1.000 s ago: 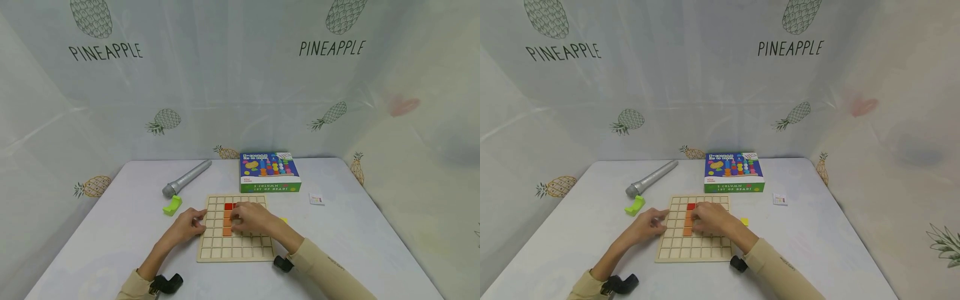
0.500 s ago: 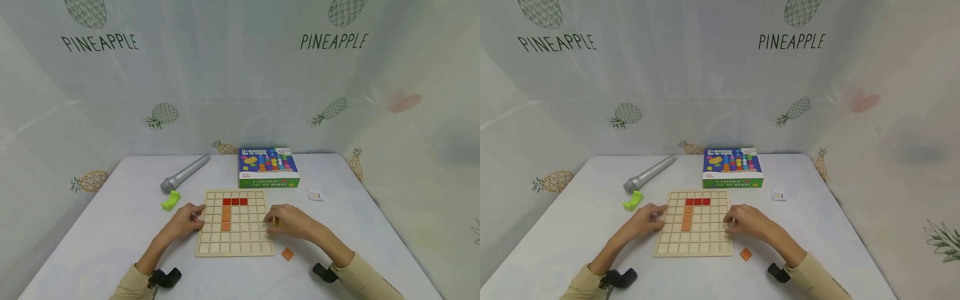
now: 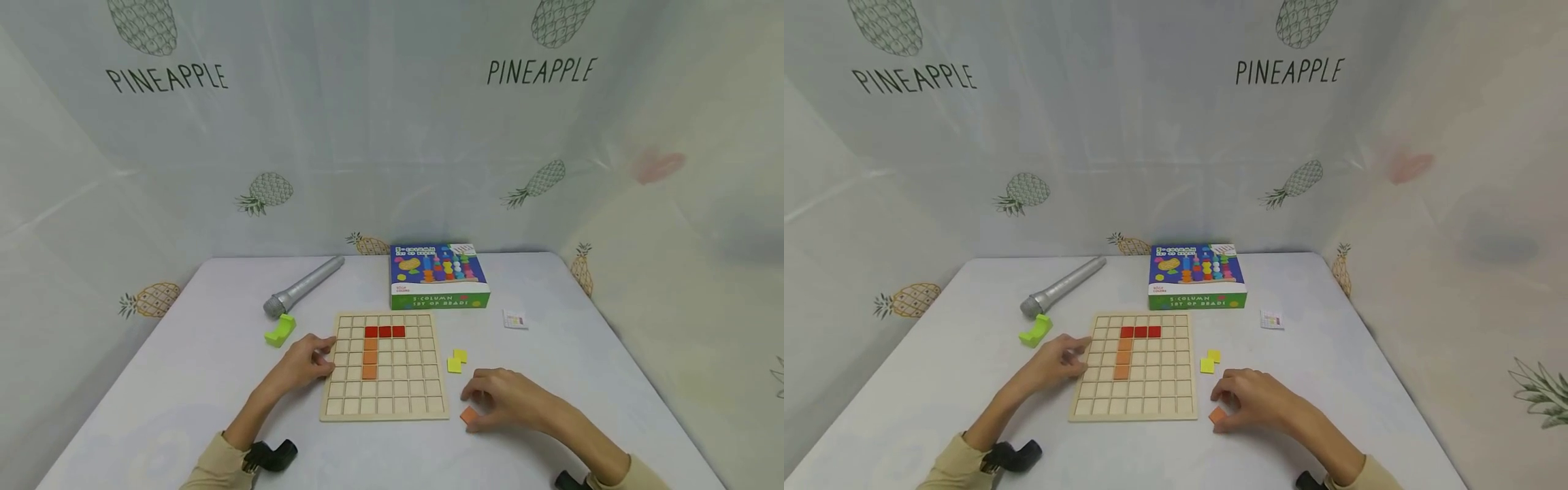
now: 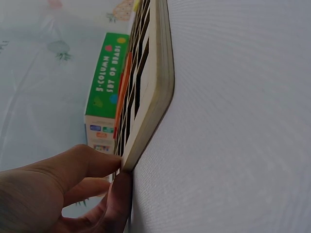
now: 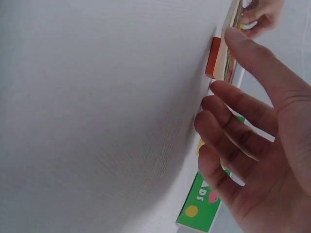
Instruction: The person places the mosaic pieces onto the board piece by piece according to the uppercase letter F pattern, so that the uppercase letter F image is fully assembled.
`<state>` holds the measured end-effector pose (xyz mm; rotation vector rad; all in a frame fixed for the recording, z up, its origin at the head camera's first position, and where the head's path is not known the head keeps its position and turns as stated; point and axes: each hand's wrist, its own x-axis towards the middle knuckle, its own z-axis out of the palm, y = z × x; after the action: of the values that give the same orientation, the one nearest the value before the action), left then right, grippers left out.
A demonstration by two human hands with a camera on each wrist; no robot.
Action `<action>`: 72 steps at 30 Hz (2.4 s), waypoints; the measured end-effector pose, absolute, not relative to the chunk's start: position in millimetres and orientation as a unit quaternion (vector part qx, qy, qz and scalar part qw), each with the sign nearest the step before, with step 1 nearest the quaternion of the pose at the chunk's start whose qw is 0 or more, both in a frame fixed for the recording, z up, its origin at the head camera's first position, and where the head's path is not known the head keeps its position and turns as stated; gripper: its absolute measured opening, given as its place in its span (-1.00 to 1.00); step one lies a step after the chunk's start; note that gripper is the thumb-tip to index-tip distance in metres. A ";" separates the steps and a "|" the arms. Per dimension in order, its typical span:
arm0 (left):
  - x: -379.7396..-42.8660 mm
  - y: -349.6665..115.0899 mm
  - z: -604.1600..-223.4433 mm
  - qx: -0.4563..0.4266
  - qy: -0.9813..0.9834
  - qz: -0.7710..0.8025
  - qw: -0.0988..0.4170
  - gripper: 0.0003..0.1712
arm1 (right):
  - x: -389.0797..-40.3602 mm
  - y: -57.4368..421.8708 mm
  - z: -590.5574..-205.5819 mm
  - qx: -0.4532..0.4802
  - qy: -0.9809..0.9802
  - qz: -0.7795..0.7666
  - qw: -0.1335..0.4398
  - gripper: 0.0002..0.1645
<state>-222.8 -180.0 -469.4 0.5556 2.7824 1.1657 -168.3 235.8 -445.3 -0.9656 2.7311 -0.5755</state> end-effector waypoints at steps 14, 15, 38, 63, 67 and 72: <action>-221.4 -180.7 -471.3 0.187 0.905 0.381 0.035 -0.35 | -168.4 240.4 -451.2 -0.331 0.917 -0.206 0.077 -0.80; -221.4 -180.7 -470.8 0.187 0.905 0.380 0.034 -0.35 | -168.4 240.5 -451.3 -0.334 0.917 -0.206 0.074 -0.80; -223.1 -181.4 -471.2 0.175 0.910 0.376 0.030 -0.36 | -180.1 222.9 -443.9 -0.345 0.918 -0.192 0.044 -0.83; -221.7 -179.3 -471.6 0.159 0.912 0.377 0.033 -0.35 | -198.4 138.1 -443.9 -0.393 0.901 -0.182 -0.001 -0.80; -221.8 -178.4 -470.7 0.158 0.912 0.377 0.034 -0.36 | -200.0 120.2 -444.9 -0.409 0.895 -0.177 -0.010 -0.81; -222.3 -177.9 -471.2 0.163 0.913 0.373 0.033 -0.36 | -201.5 102.5 -447.2 -0.419 0.892 -0.169 -0.017 -0.81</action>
<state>-222.3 -177.9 -471.2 0.5032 2.8089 1.1485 -201.5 102.5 -447.2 -1.3305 2.8342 -0.5354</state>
